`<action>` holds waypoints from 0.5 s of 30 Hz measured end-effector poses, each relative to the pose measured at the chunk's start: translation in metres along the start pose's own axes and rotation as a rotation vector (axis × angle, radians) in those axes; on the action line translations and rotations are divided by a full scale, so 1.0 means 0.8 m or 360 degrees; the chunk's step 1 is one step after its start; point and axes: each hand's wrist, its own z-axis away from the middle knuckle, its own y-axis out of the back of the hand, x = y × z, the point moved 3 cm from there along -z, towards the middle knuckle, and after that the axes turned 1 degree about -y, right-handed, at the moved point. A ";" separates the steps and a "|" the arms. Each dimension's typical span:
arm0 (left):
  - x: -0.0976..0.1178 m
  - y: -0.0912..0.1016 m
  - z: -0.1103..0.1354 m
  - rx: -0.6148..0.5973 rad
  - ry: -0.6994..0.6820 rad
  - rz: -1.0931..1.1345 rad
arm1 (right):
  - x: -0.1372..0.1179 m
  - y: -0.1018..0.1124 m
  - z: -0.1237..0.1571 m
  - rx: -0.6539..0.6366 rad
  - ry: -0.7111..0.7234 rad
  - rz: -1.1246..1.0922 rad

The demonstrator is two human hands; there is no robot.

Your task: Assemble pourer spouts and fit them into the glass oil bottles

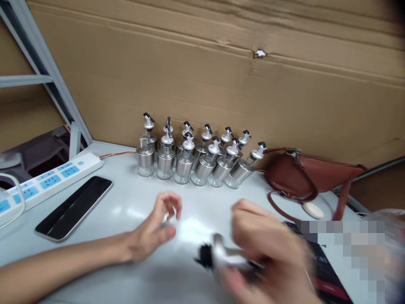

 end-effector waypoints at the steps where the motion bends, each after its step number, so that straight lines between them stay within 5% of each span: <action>1: -0.003 -0.015 0.012 -0.0217 0.0145 0.0191 | -0.001 -0.014 -0.012 0.0126 0.0125 -0.0030; 2: -0.006 -0.025 0.022 -0.0352 0.0272 0.0328 | -0.001 -0.030 -0.021 0.0214 0.0244 -0.0020; 4: -0.010 -0.036 0.032 -0.0482 0.0463 0.0519 | 0.007 -0.065 -0.031 0.0064 0.0248 0.0048; 7: -0.019 -0.036 0.031 -0.0380 0.0689 0.0691 | 0.021 -0.098 -0.030 -0.0099 0.0197 0.0167; 11: -0.028 -0.030 0.025 -0.0266 0.0928 0.0543 | 0.030 -0.104 -0.026 -0.0083 0.0262 0.0300; 15: -0.026 -0.031 0.025 -0.0244 0.0920 0.0447 | 0.033 -0.099 -0.026 0.0070 0.0224 0.0462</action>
